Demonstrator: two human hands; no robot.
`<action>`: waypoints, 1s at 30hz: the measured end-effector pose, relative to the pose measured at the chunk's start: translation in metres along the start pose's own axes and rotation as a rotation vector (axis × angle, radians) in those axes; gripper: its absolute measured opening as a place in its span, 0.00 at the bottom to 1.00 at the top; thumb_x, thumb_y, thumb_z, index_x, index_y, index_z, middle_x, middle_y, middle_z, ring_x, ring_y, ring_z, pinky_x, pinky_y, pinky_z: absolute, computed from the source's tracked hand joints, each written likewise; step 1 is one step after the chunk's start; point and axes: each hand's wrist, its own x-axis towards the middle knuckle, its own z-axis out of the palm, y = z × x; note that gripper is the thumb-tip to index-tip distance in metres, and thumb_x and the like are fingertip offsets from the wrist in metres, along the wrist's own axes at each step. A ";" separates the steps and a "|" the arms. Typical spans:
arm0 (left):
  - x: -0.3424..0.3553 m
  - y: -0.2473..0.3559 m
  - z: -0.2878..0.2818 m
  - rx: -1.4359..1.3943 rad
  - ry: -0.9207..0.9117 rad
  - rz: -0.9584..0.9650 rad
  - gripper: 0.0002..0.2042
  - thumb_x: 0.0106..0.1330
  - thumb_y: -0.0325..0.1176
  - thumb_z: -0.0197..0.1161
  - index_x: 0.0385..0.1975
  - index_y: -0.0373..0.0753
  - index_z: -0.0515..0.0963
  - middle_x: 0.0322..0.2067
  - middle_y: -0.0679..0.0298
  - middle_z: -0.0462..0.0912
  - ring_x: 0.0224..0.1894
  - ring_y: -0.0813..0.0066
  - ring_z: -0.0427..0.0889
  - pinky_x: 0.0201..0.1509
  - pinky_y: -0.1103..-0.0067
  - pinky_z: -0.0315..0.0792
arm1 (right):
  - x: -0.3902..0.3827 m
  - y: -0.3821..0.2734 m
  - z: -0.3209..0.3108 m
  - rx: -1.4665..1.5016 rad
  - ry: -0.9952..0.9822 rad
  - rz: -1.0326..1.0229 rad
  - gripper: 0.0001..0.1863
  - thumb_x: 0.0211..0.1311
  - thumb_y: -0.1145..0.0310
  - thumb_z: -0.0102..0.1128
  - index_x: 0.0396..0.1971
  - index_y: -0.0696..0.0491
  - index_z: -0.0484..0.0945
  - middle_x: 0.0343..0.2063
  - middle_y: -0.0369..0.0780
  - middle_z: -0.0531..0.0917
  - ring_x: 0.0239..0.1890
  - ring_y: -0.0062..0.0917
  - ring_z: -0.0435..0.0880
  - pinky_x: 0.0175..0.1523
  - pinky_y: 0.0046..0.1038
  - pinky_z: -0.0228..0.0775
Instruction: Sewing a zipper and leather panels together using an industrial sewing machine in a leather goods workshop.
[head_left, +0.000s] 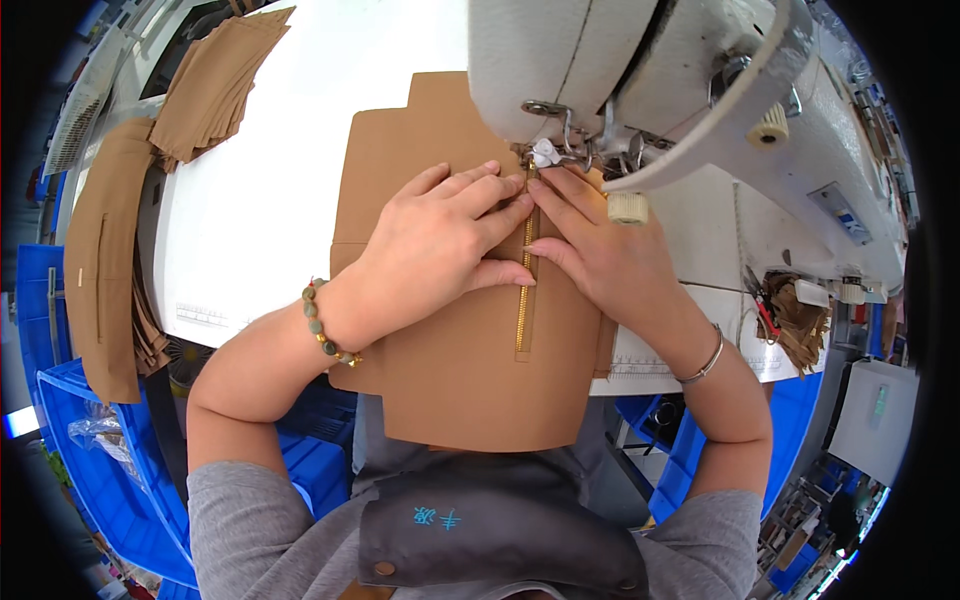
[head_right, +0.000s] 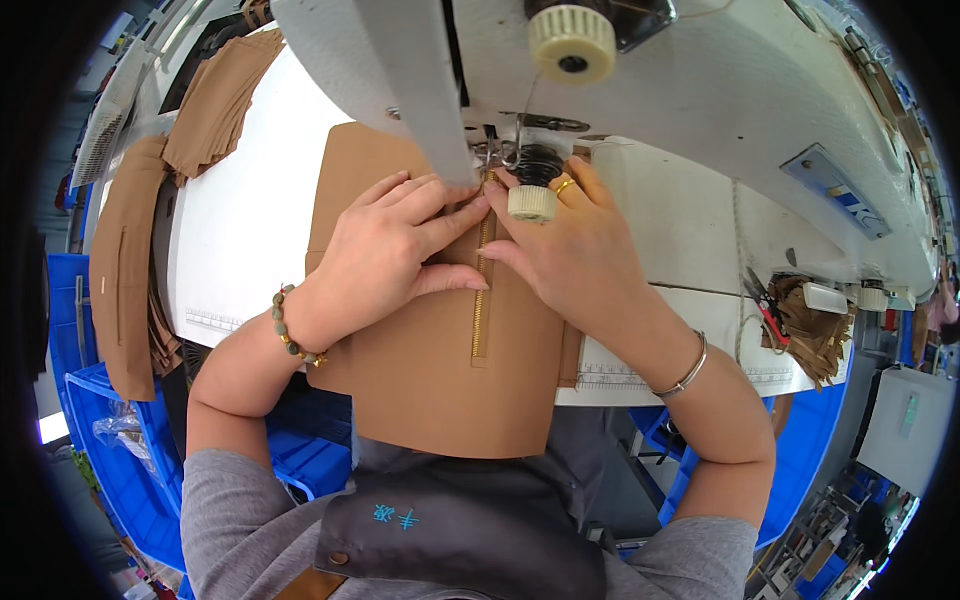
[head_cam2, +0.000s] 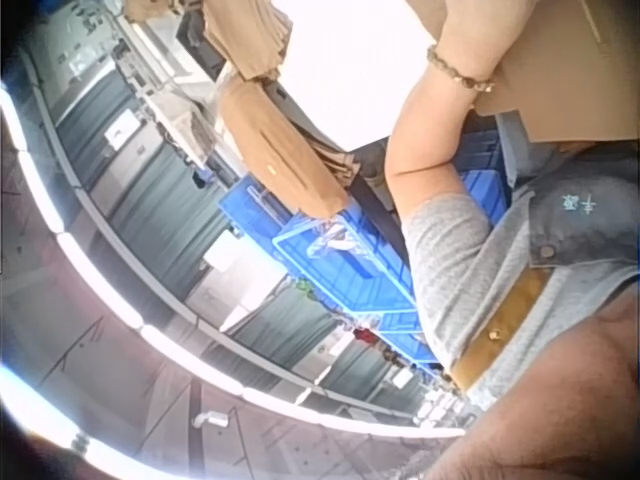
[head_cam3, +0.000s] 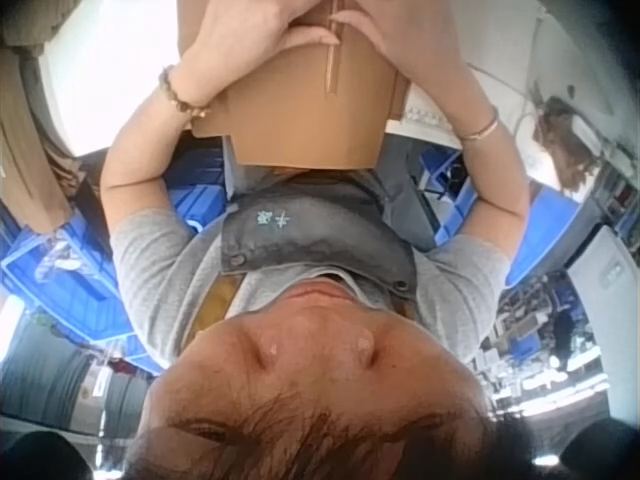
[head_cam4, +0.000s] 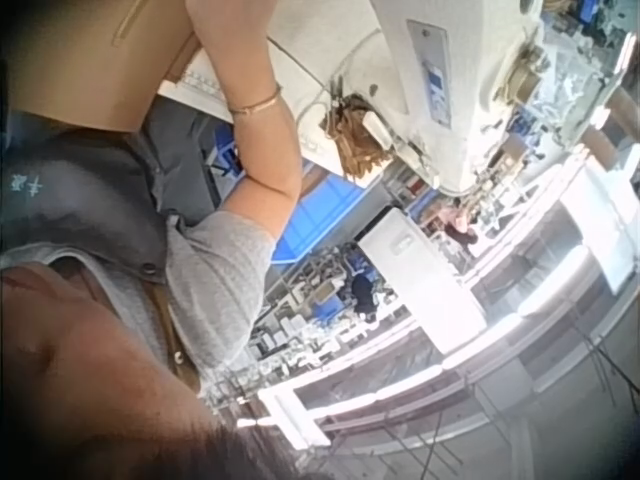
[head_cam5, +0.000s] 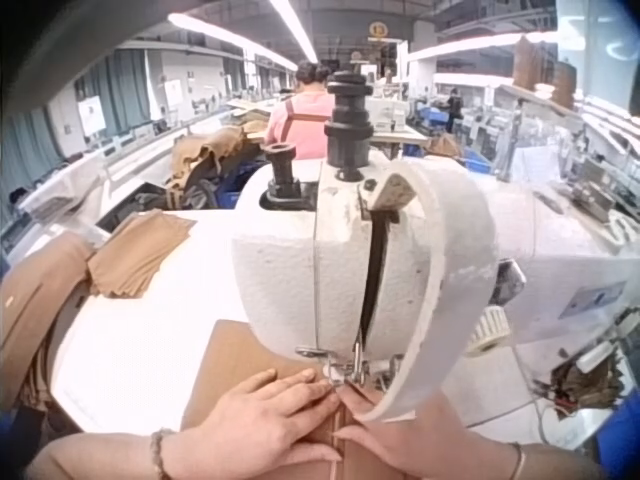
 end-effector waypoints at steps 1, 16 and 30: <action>0.000 0.000 0.000 0.006 0.007 0.004 0.33 0.57 0.56 0.71 0.59 0.40 0.83 0.54 0.62 0.83 0.55 0.59 0.83 0.67 0.59 0.73 | 0.000 0.000 0.000 -0.003 -0.004 -0.002 0.32 0.63 0.51 0.68 0.62 0.54 0.80 0.59 0.40 0.85 0.55 0.38 0.81 0.71 0.47 0.65; 0.003 -0.005 0.000 -0.034 0.024 0.000 0.33 0.58 0.55 0.70 0.59 0.38 0.83 0.52 0.62 0.84 0.53 0.60 0.83 0.62 0.66 0.75 | 0.001 0.003 -0.008 -0.105 0.204 -0.083 0.30 0.61 0.52 0.71 0.61 0.50 0.83 0.36 0.38 0.86 0.36 0.30 0.83 0.51 0.34 0.73; -0.071 0.089 -0.031 -0.016 -0.290 -0.054 0.46 0.53 0.58 0.73 0.68 0.33 0.72 0.70 0.49 0.73 0.73 0.50 0.70 0.74 0.53 0.64 | -0.026 -0.013 -0.062 0.077 -0.040 0.043 0.18 0.61 0.58 0.71 0.46 0.52 0.84 0.31 0.39 0.81 0.33 0.36 0.83 0.42 0.37 0.75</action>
